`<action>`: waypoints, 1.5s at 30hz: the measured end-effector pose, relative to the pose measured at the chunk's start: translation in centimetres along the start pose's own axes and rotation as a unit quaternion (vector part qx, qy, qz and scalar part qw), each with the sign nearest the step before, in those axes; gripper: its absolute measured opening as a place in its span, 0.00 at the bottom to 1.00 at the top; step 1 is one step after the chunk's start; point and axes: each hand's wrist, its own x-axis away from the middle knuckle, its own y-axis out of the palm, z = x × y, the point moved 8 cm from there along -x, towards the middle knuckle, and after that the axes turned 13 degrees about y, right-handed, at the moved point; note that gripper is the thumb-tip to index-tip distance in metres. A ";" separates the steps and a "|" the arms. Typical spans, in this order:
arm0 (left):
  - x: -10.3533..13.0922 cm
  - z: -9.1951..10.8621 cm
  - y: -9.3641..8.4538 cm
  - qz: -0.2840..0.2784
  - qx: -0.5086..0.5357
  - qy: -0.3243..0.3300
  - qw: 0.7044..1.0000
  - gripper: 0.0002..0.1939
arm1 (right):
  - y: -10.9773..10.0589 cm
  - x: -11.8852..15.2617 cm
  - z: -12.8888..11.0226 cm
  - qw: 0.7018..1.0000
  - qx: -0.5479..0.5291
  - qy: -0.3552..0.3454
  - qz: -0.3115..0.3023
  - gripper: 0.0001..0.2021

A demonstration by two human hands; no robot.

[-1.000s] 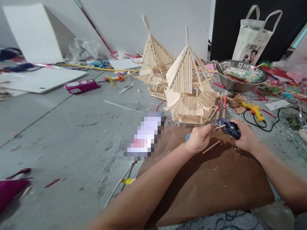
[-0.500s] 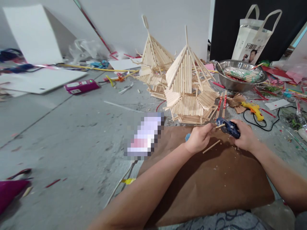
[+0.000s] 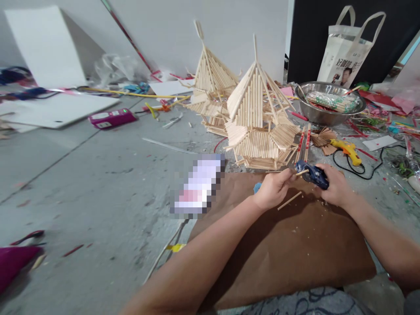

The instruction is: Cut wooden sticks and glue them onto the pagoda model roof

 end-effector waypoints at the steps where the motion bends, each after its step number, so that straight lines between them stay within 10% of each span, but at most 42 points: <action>1: 0.0 0.0 0.0 -0.001 0.000 0.001 1.000 0.09 | 0.0 0.0 0.0 1.000 0.001 0.002 0.001 0.21; 45: 0.2 -0.6 0.5 0.000 0.101 -0.023 0.995 0.17 | 0.0 0.0 -0.3 1.000 0.015 -0.024 0.012 0.21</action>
